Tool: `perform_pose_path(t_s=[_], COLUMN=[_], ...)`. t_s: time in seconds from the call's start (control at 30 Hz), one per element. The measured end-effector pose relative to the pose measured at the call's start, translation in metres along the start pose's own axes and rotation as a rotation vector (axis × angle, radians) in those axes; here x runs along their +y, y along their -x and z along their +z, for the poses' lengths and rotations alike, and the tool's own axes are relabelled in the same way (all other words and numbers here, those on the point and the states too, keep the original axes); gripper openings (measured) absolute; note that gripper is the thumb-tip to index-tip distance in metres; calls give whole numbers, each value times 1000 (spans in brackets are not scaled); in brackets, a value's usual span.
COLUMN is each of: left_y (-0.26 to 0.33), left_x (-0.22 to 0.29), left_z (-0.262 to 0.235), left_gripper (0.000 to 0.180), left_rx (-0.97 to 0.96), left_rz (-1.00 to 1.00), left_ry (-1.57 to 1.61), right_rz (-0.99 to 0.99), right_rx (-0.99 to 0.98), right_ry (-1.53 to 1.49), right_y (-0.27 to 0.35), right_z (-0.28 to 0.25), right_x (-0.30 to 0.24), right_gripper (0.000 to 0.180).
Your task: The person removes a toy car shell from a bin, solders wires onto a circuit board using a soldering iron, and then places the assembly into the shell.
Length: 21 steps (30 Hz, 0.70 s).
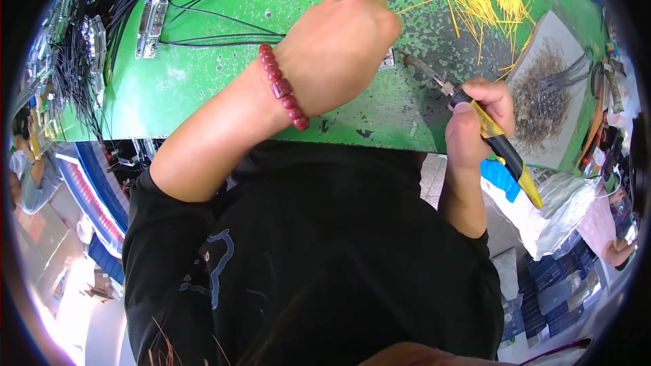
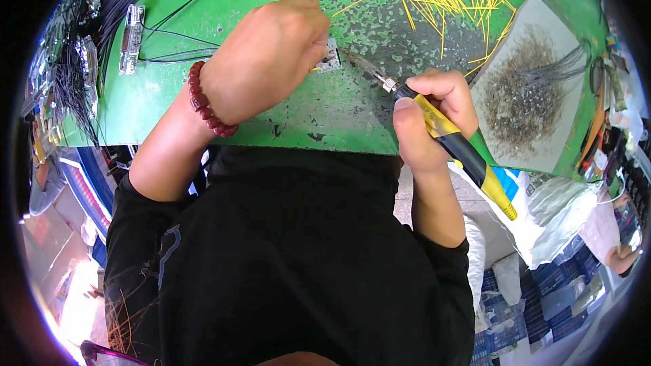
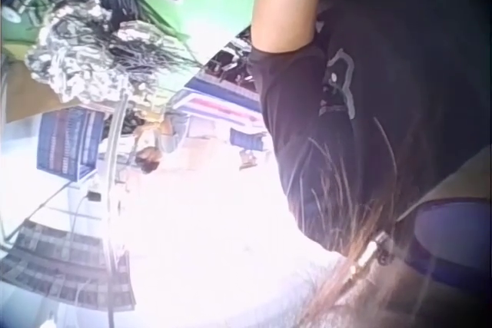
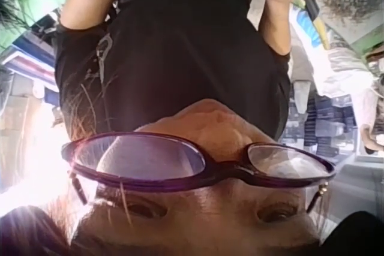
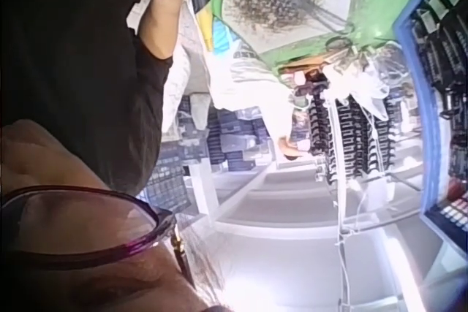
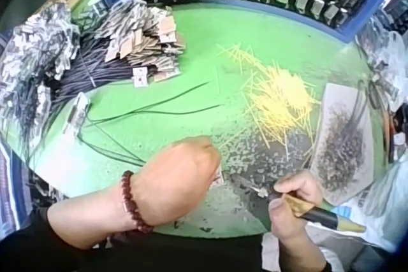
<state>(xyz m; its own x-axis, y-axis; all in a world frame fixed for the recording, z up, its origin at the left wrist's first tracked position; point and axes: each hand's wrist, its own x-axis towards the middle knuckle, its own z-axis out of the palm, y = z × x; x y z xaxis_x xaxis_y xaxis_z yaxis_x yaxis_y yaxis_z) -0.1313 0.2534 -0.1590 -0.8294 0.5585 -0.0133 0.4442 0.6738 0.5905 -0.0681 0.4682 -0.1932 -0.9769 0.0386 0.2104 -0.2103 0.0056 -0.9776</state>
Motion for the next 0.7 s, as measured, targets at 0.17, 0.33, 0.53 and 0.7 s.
perform_pose_path(t_s=[0.17, 0.33, 0.53, 0.7], left_y=[0, -2, -5, -5], left_x=[-3, -1, 0, 0], left_z=[3, -1, -4, -5], left_gripper=[12, 11, 11, 12], left_rx=[19, 3, -63, -57], left_rz=[68, 103, 69, 64], left_ry=[-32, -52, -60, -53], right_rz=[8, 5, 15, 25], right_rx=[-3, -9, -23, -34], right_ry=[27, 12, 9, 41], right_y=[0, -1, -1, -2], right_z=[1, 2, 1, 1], right_x=[0, 0, 0, 1], right_gripper=[27, 28, 26, 22])
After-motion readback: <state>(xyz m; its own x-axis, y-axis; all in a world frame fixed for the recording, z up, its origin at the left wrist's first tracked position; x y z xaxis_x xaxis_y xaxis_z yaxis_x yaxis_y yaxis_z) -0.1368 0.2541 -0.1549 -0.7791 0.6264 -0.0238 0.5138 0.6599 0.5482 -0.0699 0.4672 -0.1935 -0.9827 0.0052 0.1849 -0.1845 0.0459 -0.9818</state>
